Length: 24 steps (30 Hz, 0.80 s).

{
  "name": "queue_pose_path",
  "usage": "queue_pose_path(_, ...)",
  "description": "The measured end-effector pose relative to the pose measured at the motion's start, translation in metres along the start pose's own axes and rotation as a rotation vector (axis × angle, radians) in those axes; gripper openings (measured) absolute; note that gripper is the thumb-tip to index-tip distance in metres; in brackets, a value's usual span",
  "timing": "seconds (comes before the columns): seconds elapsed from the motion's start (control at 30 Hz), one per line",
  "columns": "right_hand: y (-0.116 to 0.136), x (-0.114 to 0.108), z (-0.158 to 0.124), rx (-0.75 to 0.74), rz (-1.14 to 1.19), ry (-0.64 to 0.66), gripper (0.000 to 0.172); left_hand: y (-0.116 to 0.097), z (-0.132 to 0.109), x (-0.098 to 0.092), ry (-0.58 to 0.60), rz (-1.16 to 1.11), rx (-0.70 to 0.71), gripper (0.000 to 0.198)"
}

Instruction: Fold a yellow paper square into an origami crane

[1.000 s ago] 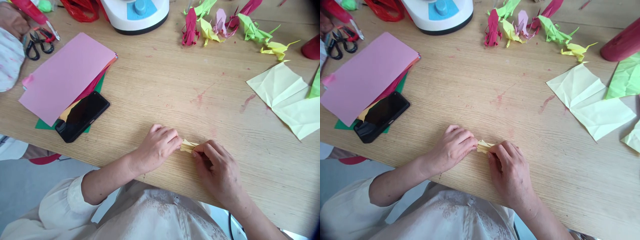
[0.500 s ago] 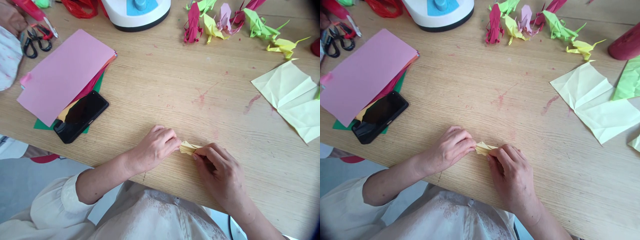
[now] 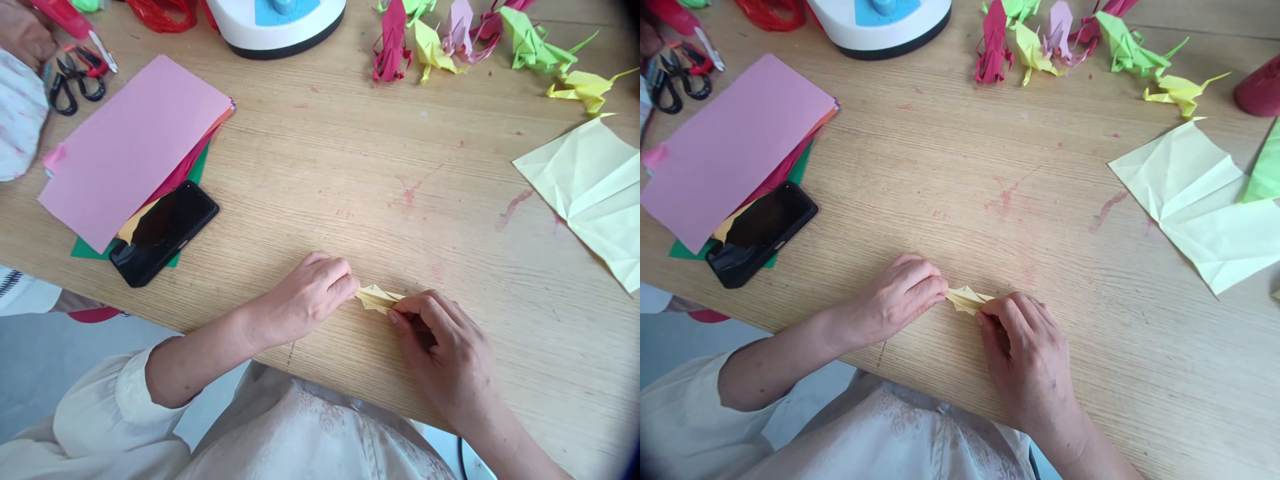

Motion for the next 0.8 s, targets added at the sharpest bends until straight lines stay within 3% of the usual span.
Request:
queue_pose_path(0.23,-0.002,0.001,0.000,0.017,0.003,0.014,0.010,0.004,-0.004,-0.001,0.007,0.019,-0.006,0.016)
queue_pose_path(0.5,-0.001,0.001,0.002,0.022,0.021,0.025,0.010,0.009,-0.003,-0.010,-0.081,-0.137,-0.033,0.012)
queue_pose_path(0.8,-0.002,0.001,0.001,0.027,0.039,0.034,0.009,0.006,-0.003,-0.004,-0.035,-0.102,-0.038,0.013)
Point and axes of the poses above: each hand's wrist, its own z-axis towards the middle knuckle, its own x-axis out of the palm, y = z × x, the point moved 6 cm from there along z, towards the middle knuckle, and after that the axes turned 9 degrees about -z, right-handed, at the moved point
